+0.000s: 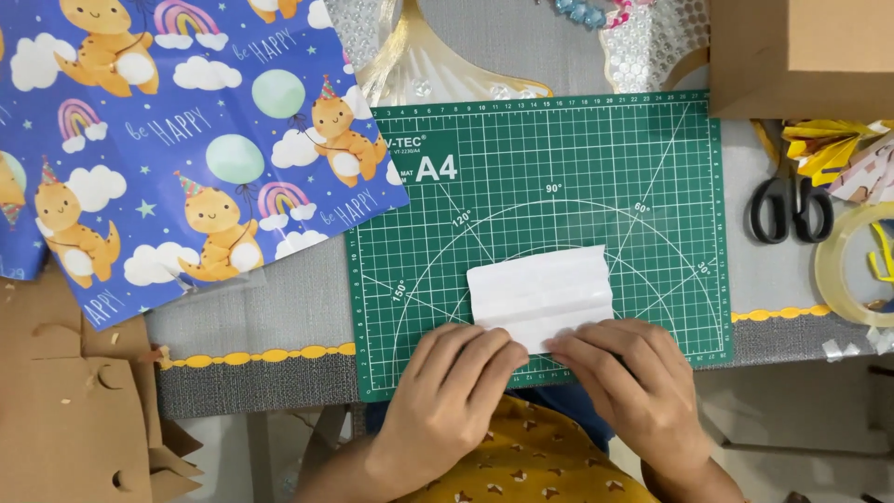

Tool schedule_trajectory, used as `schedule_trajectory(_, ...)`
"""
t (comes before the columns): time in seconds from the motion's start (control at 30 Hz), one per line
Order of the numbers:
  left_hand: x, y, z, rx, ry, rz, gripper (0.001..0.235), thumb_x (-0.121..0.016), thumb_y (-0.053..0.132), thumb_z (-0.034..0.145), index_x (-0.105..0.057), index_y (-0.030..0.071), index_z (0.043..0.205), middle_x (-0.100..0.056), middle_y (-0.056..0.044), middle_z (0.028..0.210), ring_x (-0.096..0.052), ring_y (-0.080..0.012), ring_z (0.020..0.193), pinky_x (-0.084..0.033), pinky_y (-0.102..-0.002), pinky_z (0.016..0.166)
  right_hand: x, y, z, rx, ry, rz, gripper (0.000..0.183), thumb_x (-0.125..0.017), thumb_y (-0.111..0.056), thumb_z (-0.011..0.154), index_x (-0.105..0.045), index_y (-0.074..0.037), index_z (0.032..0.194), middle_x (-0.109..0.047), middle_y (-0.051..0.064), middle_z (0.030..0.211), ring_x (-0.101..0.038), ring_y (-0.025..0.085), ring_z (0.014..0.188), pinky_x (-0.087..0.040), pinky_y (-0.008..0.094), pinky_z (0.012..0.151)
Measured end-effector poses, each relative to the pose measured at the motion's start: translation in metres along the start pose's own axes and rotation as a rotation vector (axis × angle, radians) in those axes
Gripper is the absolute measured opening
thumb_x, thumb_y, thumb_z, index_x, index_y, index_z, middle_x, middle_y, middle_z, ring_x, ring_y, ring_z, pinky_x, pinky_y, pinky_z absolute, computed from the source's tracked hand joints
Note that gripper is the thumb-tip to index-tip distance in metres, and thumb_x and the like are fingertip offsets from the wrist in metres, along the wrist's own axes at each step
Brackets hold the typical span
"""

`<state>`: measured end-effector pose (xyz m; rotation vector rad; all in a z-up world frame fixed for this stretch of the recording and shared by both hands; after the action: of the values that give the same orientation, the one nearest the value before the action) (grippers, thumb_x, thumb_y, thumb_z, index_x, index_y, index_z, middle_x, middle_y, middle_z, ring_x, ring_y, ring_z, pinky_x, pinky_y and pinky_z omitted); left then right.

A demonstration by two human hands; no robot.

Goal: The person assembles a small cardboard box, fills it with brown shredded paper, places a packaged beaded keychain inside, and closes the box. They then fold a small white paper card and wrap it with decorative tape.

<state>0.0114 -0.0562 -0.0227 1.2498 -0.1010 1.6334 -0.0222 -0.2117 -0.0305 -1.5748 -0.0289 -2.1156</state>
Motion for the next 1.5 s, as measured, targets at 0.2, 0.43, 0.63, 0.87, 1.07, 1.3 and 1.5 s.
schedule_trajectory(0.2, -0.006, -0.008, 0.007, 0.153, -0.033, 0.032, 0.011, -0.063, 0.02, 0.106, -0.065, 0.009, 0.106, -0.068, -0.003, 0.1, -0.062, -0.0194, 0.087, -0.047, -0.033, 0.079, -0.001, 0.02, -0.002, -0.12, 0.021, 0.14, 0.02, -0.073, -0.01, 0.095, -0.071, -0.013, 0.115, -0.068, 0.002, 0.107, -0.066, 0.018, 0.096, -0.048, 0.032, 0.082)
schedule_trajectory(0.43, -0.009, -0.016, 0.009, 0.252, -0.067, 0.152, 0.028, -0.075, 0.027, 0.101, -0.06, 0.013, 0.121, -0.061, 0.005, 0.087, -0.057, -0.0159, 0.08, -0.043, -0.036, 0.088, -0.003, 0.029, 0.014, -0.182, -0.118, 0.213, 0.026, -0.073, -0.015, 0.095, -0.063, -0.01, 0.119, -0.067, -0.001, 0.099, -0.061, 0.017, 0.086, -0.045, 0.033, 0.08)
schedule_trajectory(0.63, -0.004, -0.018, 0.011, 0.097, -0.163, 0.041, 0.023, -0.075, 0.012, 0.096, -0.068, 0.015, 0.118, -0.063, -0.003, 0.114, -0.061, -0.0224, 0.1, -0.041, -0.039, 0.092, 0.002, 0.03, 0.02, 0.008, -0.128, 0.243, 0.023, -0.07, -0.014, 0.096, -0.07, -0.016, 0.119, -0.067, 0.001, 0.111, -0.064, 0.018, 0.1, -0.045, 0.033, 0.082)
schedule_trajectory(0.87, 0.003, -0.004, 0.0, -0.198, -0.252, 0.265, 0.039, -0.066, 0.011, 0.102, -0.064, 0.012, 0.141, -0.065, 0.0, 0.126, -0.062, -0.0163, 0.117, -0.05, -0.034, 0.091, 0.008, 0.034, 0.005, 0.088, -0.157, 0.106, 0.05, -0.082, -0.027, 0.091, -0.063, -0.029, 0.137, -0.063, 0.003, 0.12, -0.063, 0.022, 0.109, -0.048, 0.036, 0.084)
schedule_trajectory(1.07, 0.009, -0.009, -0.011, -0.171, -0.176, 0.375, 0.036, -0.058, 0.018, 0.107, -0.065, 0.02, 0.142, -0.071, 0.005, 0.129, -0.066, -0.0076, 0.114, -0.032, -0.026, 0.064, 0.015, 0.041, -0.005, 0.132, -0.125, 0.032, 0.039, -0.072, -0.034, 0.097, -0.066, -0.026, 0.135, -0.062, 0.005, 0.125, -0.063, 0.024, 0.106, -0.052, 0.037, 0.092)
schedule_trajectory(1.3, 0.016, -0.016, -0.015, -0.104, -0.194, 0.376, 0.037, -0.054, 0.014, 0.106, -0.067, 0.021, 0.14, -0.071, 0.006, 0.133, -0.068, -0.0081, 0.116, -0.026, -0.028, 0.063, 0.027, 0.039, 0.001, 0.067, -0.059, 0.017, 0.032, -0.08, -0.024, 0.093, -0.075, -0.016, 0.123, -0.065, 0.008, 0.112, -0.063, 0.026, 0.099, -0.057, 0.038, 0.088)
schedule_trajectory(1.5, 0.011, -0.016, -0.008, -0.045, -0.197, 0.309, 0.032, -0.062, 0.015, 0.103, -0.072, 0.02, 0.133, -0.073, 0.008, 0.122, -0.068, -0.0108, 0.111, -0.031, -0.031, 0.078, 0.029, 0.038, 0.019, -0.044, -0.08, -0.065, 0.032, -0.086, -0.028, 0.09, -0.075, -0.016, 0.118, -0.068, 0.003, 0.106, -0.064, 0.021, 0.093, -0.054, 0.033, 0.081)
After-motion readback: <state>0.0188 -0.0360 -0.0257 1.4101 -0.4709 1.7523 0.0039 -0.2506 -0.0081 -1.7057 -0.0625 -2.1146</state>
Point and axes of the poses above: each hand's wrist, its own z-axis towards the middle knuckle, its own x-axis out of the back of the hand, y = z × x, the point moved 7 cm from there along z, towards the middle knuckle
